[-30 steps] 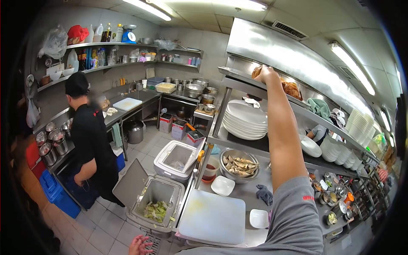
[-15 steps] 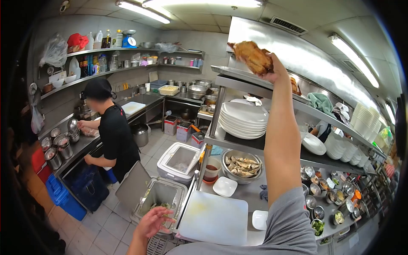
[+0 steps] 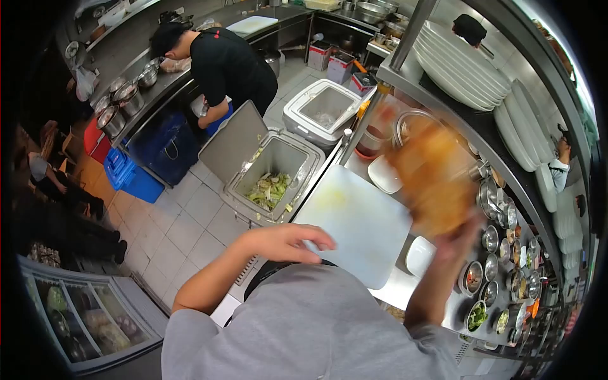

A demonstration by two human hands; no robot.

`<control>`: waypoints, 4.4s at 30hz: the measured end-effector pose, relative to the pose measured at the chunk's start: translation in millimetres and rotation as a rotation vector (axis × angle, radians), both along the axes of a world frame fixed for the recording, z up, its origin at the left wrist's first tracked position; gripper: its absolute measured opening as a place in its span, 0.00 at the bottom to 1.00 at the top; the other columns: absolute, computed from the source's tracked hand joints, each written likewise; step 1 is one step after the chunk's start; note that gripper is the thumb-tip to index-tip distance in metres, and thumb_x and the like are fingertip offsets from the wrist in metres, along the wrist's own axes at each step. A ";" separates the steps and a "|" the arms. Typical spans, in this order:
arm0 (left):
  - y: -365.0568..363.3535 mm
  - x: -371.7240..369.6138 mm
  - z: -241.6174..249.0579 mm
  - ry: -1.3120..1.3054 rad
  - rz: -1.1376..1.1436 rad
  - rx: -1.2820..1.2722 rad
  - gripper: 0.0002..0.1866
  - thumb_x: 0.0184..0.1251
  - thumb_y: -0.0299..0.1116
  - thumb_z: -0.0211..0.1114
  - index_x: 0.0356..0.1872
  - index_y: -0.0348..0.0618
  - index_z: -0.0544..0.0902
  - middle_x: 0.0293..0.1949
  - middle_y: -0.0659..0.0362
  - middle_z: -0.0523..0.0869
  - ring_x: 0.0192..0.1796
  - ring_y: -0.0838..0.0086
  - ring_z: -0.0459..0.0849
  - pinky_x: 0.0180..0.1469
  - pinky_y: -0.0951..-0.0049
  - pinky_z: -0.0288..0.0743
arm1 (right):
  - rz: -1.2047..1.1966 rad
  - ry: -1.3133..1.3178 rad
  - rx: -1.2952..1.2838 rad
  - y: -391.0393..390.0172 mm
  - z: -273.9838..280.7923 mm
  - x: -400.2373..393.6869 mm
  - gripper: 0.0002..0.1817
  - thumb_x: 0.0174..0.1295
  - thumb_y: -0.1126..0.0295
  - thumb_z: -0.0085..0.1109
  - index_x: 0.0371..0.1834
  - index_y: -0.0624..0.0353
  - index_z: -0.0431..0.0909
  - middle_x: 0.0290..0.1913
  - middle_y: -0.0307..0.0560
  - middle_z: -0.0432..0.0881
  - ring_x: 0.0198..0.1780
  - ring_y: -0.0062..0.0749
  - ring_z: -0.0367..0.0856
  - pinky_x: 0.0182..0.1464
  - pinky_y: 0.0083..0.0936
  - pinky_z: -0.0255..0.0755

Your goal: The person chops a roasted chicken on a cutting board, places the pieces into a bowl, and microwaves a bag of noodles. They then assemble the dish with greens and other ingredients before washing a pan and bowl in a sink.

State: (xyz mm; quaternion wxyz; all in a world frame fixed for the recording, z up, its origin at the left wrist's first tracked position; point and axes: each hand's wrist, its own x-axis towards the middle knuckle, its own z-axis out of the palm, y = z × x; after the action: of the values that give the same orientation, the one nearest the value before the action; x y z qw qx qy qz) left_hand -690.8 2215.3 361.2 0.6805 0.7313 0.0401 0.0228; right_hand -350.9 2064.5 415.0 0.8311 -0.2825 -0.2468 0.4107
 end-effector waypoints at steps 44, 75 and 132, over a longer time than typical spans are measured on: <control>53.3 16.2 -39.5 -0.479 0.343 0.865 0.19 0.44 0.20 0.74 0.40 0.47 0.84 0.44 0.55 0.76 0.48 0.60 0.79 0.51 0.60 0.78 | 0.445 0.176 -0.557 102.1 -134.5 -192.7 0.24 0.79 0.53 0.41 0.61 0.64 0.69 0.49 0.53 0.85 0.51 0.32 0.81 0.52 0.26 0.75; -36.4 161.8 -225.8 -0.094 0.820 0.505 0.32 0.69 0.34 0.60 0.74 0.49 0.64 0.70 0.38 0.59 0.69 0.40 0.66 0.69 0.50 0.65 | 0.687 -1.677 -1.557 61.8 -17.0 -49.7 0.39 0.59 0.78 0.47 0.79 0.54 0.53 0.35 0.63 0.85 0.27 0.46 0.86 0.32 0.39 0.79; -44.3 162.5 -236.8 -0.025 0.851 0.550 0.35 0.68 0.33 0.59 0.76 0.54 0.60 0.74 0.42 0.57 0.71 0.49 0.66 0.58 0.49 0.68 | 0.247 -1.629 -1.480 4.0 -141.1 -114.2 0.43 0.64 0.71 0.53 0.81 0.57 0.40 0.34 0.70 0.84 0.34 0.62 0.84 0.40 0.50 0.76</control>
State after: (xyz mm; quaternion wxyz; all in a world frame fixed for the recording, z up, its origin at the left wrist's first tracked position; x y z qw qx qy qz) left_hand -528.3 2170.9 124.3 0.3934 0.8021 0.3188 0.3165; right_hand -465.1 2068.5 273.9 -0.0006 -0.8685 -0.4399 0.2282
